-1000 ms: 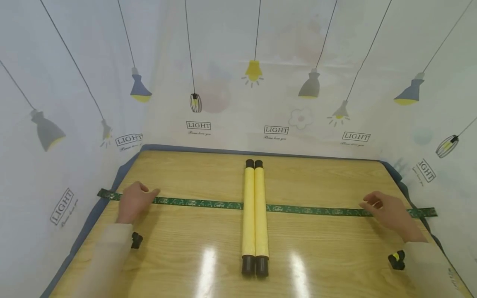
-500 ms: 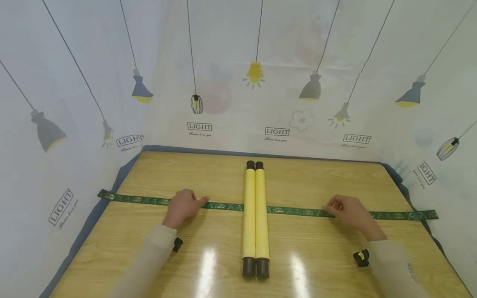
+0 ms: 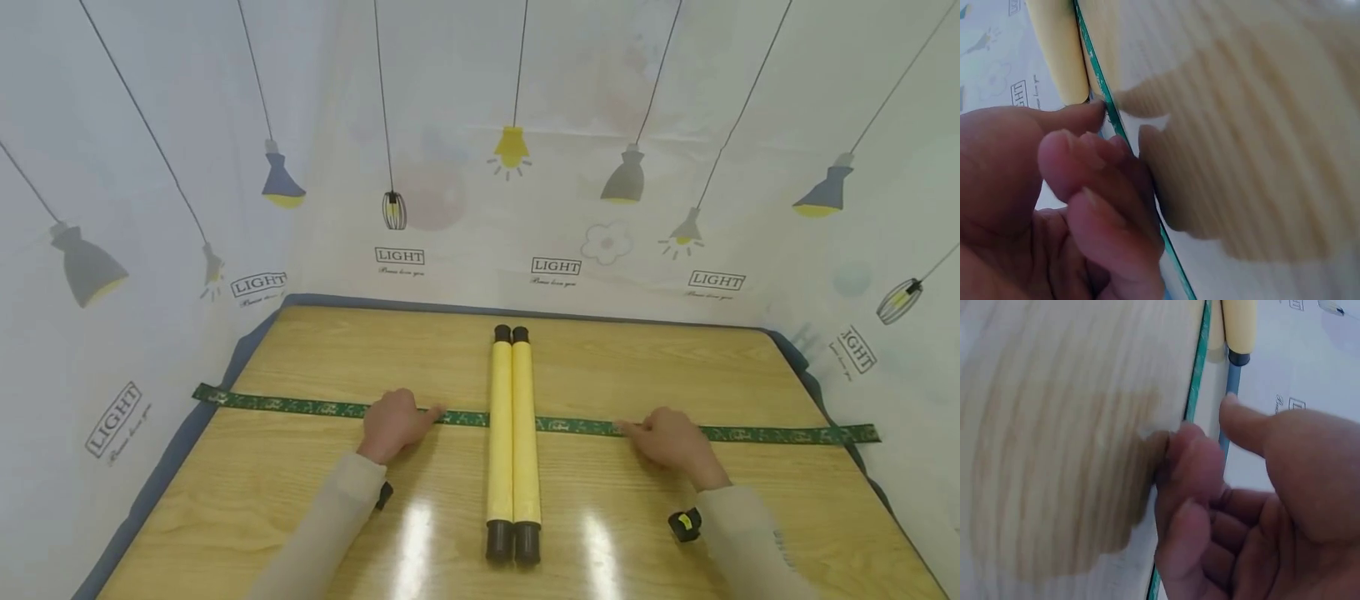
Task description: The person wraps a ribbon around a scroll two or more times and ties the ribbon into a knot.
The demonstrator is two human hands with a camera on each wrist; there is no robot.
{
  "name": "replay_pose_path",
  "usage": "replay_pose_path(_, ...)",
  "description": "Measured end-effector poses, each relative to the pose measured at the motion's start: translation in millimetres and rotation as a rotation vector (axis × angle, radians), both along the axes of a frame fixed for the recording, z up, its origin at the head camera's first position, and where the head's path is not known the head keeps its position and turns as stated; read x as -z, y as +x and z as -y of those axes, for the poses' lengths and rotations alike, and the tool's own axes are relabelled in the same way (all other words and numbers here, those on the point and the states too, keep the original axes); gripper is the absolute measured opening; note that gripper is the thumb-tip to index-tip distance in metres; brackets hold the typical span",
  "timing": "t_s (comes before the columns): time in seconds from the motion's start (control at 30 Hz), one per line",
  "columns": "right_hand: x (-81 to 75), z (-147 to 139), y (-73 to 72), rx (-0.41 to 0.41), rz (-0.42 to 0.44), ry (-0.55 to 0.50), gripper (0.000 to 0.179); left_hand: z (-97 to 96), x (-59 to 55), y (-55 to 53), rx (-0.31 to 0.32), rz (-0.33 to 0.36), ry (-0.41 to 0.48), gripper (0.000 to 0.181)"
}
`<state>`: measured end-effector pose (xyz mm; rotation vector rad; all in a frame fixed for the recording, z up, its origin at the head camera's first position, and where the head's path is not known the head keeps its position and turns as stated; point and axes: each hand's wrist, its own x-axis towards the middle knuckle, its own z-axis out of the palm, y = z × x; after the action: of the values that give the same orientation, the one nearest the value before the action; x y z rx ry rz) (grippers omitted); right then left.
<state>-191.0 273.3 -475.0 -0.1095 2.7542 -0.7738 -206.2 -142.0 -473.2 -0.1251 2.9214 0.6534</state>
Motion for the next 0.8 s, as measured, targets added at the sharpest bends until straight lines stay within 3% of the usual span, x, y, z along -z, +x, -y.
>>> replay_pose_path(0.1, 0.7, 7, 0.5, 0.048, 0.012, 0.029, 0.07, -1.4, 0.0, -0.5, 0.001, 0.012, -0.023, 0.064)
replay_pose_path(0.23, 0.5, 13, -2.3, 0.109, 0.027, 0.071, 0.063, -4.0, 0.9, -3.3, 0.003, 0.034, -0.005, 0.061)
replay_pose_path(0.47, 1.4, 19, -9.6, 0.134, 0.054, -0.025, 0.048, -5.8, 2.9, -5.8, -0.031, 0.013, 0.058, 0.061)
replay_pose_path(0.67, 6.3, 18, -9.8, 0.223, 0.022, -0.13, 0.039, -6.4, 8.5, -8.4, -0.026, -0.049, 0.203, 0.056)
replay_pose_path(0.8, 7.4, 20, -9.3, 0.252, -0.101, -0.154, 0.034, -8.1, 6.5, -9.6, -0.041, -0.123, 0.364, 0.032)
